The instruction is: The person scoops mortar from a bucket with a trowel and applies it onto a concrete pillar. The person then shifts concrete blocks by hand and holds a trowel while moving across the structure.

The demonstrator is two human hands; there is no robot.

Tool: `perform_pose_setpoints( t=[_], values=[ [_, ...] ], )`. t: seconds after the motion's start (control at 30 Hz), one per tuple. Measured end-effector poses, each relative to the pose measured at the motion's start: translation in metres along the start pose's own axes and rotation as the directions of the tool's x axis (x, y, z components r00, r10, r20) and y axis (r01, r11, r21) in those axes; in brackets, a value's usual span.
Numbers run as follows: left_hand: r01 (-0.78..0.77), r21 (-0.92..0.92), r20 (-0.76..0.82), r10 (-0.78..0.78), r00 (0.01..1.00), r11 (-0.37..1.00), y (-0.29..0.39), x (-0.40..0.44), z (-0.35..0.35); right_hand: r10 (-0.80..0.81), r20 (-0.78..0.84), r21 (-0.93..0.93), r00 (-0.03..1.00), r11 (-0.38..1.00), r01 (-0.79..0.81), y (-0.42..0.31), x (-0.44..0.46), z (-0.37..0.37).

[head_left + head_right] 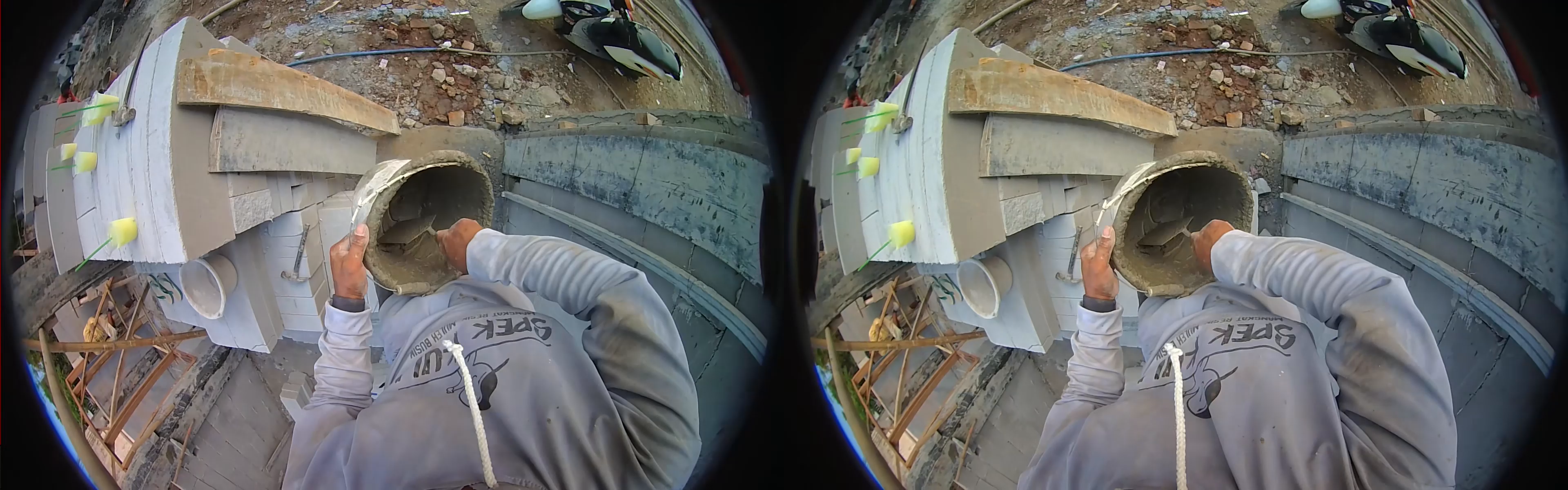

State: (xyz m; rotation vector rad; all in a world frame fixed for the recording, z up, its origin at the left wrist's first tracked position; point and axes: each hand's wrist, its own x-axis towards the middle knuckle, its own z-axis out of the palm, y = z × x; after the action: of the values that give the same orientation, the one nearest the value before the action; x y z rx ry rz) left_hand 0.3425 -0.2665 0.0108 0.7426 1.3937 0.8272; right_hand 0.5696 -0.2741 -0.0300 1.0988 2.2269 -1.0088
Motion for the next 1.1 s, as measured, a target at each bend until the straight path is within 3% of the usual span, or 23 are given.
perform_pose_setpoints(
  t=[0.07, 0.17, 0.2, 0.27, 0.37, 0.43, 0.47, 0.57, 0.67, 0.77, 0.8, 0.87, 0.93, 1.1],
  values=[
    [-0.023, 0.004, -0.014, 0.024, 1.000, 1.000, 0.000, 0.005, 0.007, 0.015, 0.032, -0.080, 0.999, 0.997, -0.012, 0.012, -0.002, -0.020],
    [-0.027, 0.064, -0.022, 0.028, 0.999, 0.998, 0.002, 0.005, 0.012, 0.297, -0.159, 0.171, 0.941, 0.948, -0.270, 0.016, -0.005, -0.050],
    [-0.025, 0.104, -0.031, 0.029, 0.999, 0.994, 0.005, 0.005, 0.014, 0.365, -0.148, 0.137, 0.919, 0.928, -0.346, 0.018, 0.009, -0.038],
    [-0.019, 0.195, -0.036, 0.026, 0.999, 0.981, 0.010, 0.005, 0.017, 0.399, -0.061, 0.197, 0.915, 0.903, -0.381, 0.005, 0.020, -0.007],
    [-0.073, 0.014, -0.149, 0.075, 0.986, 0.997, -0.001, 0.004, 0.024, 0.392, 0.085, 0.218, 0.916, 0.890, -0.401, -0.004, 0.008, 0.024],
    [-0.079, 0.034, -0.148, 0.083, 0.985, 0.996, -0.005, 0.006, 0.018, 0.368, 0.159, 0.147, 0.916, 0.909, -0.390, -0.004, -0.006, 0.017],
    [-0.083, 0.047, -0.144, 0.089, 0.986, 0.995, -0.006, 0.008, 0.016, 0.239, 0.134, 0.024, 0.962, 0.970, -0.244, 0.005, -0.012, 0.008],
    [-0.081, 0.238, -0.140, 0.116, 0.983, 0.968, 0.007, 0.007, 0.024, 0.201, -0.063, 0.185, 0.978, 0.965, -0.187, 0.024, -0.025, -0.025],
    [-0.047, 0.267, -0.129, 0.084, 0.988, 0.963, 0.009, 0.010, 0.031, 0.331, -0.315, 0.116, 0.889, 0.943, -0.311, 0.042, -0.023, -0.027],
    [-0.105, 0.276, -0.130, 0.145, 0.981, 0.956, 0.015, 0.013, 0.043, 0.343, -0.523, -0.191, 0.780, 0.845, -0.500, 0.055, 0.000, -0.011],
    [-0.134, 0.270, -0.142, 0.177, 0.974, 0.954, 0.015, 0.012, 0.047, 0.419, -0.466, -0.096, 0.779, 0.852, -0.515, 0.054, 0.004, -0.012],
    [-0.124, 0.267, -0.140, 0.165, 0.976, 0.956, 0.005, 0.009, 0.049, 0.598, -0.196, 0.253, 0.777, 0.797, -0.549, 0.051, 0.001, -0.010],
    [-0.093, 0.275, -0.134, 0.134, 0.982, 0.957, 0.002, 0.006, 0.050, 0.621, -0.065, 0.270, 0.781, 0.764, -0.586, 0.045, 0.001, -0.005],
    [-0.070, 0.163, -0.136, 0.093, 0.986, 0.984, 0.010, -0.001, 0.061, 0.531, -0.171, 0.268, 0.830, 0.836, -0.479, 0.047, -0.003, 0.036]
  ],
)
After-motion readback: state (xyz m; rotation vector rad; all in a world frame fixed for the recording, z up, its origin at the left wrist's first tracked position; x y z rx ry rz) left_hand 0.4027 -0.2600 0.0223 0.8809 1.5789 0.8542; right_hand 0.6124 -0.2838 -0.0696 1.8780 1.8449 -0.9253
